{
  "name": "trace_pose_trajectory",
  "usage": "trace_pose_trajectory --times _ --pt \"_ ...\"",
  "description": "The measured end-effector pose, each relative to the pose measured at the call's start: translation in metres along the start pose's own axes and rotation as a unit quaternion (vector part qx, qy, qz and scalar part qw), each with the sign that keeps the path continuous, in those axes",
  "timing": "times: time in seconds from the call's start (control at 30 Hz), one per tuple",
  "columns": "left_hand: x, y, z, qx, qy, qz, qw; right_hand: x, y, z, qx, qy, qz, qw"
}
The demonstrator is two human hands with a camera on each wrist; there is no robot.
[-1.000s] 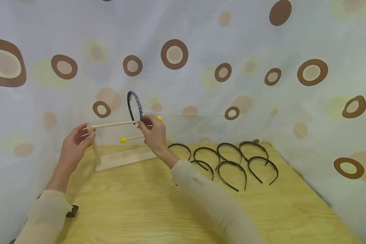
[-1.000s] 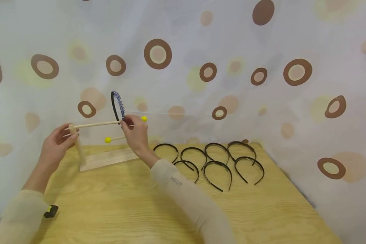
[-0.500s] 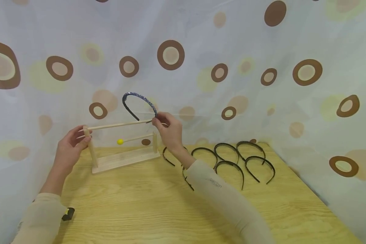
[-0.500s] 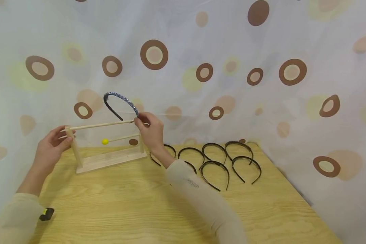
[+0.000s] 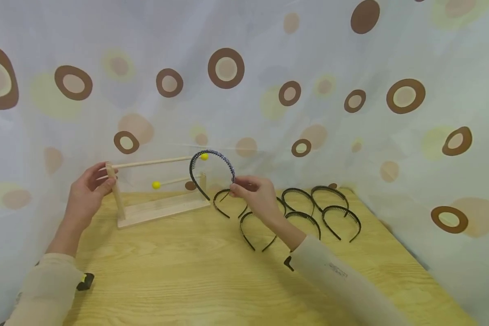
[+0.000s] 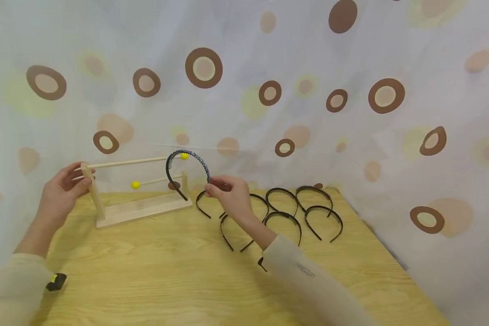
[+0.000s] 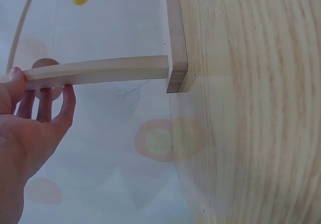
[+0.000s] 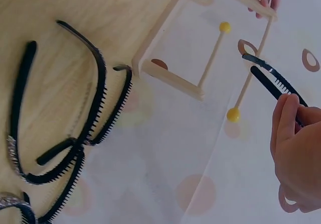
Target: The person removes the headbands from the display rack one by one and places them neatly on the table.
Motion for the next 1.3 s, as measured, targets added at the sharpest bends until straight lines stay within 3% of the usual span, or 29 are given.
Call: trace_pose_trajectory --times 0.1,0.23,0.43,0.67,1.07,1.2,1.3 --pt "-0.001 -0.001 0.0 -0.001 0.008 0.0 1.0 0.008 0.013 0.008 -0.072 -0.025 -0.03 0.9966" --pt "-0.003 -0.002 -0.002 0.002 0.003 0.002 1.0 0.015 0.028 0.021 -0.167 -0.04 -0.052 0.9837" --pt "-0.005 -0.002 -0.005 0.004 0.009 0.006 0.9999 0.02 0.039 0.043 -0.24 -0.056 -0.046 0.968" --pt "-0.006 -0.001 -0.006 0.017 -0.023 0.009 0.9995 0.022 0.043 0.064 -0.291 -0.059 -0.04 0.9539" --pt "-0.008 0.002 -0.004 0.013 -0.035 0.015 0.9992 0.014 0.048 0.073 -0.314 0.031 -0.13 0.94" --pt "-0.008 0.002 -0.001 0.008 -0.107 0.002 0.9942 0.013 0.049 0.077 -0.317 0.015 -0.134 0.9387" --pt "-0.004 0.001 0.008 -0.002 -0.211 -0.032 0.977 0.013 0.05 0.078 -0.315 0.013 -0.144 0.9381"
Point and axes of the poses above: each hand's wrist, its own y-axis away from the middle knuckle, its own x-axis out of the back of the hand, z = x × y, the point moved 2 cm from there along -y, towards the middle knuckle, and after that the axes turned 7 degrees about y, right-handed, at the moved point
